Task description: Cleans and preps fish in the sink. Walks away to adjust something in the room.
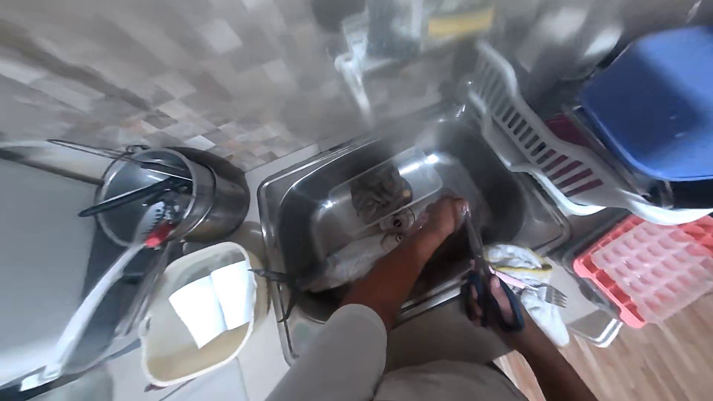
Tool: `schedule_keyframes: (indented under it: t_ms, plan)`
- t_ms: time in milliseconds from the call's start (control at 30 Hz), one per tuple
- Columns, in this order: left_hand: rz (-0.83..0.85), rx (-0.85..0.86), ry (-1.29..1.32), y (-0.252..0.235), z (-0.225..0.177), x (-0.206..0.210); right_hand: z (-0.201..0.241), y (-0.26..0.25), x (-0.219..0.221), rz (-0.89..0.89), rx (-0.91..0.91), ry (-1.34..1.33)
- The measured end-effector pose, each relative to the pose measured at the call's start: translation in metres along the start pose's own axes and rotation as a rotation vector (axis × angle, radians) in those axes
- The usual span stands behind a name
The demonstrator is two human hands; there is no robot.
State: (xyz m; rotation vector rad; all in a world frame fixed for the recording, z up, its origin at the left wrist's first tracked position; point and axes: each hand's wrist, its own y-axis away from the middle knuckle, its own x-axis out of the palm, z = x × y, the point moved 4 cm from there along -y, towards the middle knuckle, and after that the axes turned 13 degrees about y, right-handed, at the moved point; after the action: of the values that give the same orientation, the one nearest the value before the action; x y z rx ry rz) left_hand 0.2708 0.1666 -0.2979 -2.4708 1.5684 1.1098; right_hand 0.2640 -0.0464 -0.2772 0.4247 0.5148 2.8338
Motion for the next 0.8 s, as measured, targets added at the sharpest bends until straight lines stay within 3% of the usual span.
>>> schedule_keyframes:
  t_ms: [200,400,533,633,800]
  plan:
    - [0.115,-0.090,-0.024,-0.004,-0.011,0.004,-0.002,0.001,-0.001,0.012,0.007,-0.036]
    - [0.190,-0.091,-0.210,-0.016,-0.013,0.011,-0.001,0.002,0.000,0.003,0.016,-0.040]
    - [0.201,-0.060,-0.168,-0.030,-0.009,0.017,-0.002,0.001,-0.001,0.011,-0.025,-0.051]
    - [0.309,-0.054,-0.264,-0.044,-0.001,0.024,-0.005,0.001,0.000,0.016,-0.016,-0.067]
    - [0.371,-0.055,-0.058,-0.057,0.020,0.024,-0.007,-0.001,-0.002,0.020,-0.012,-0.121]
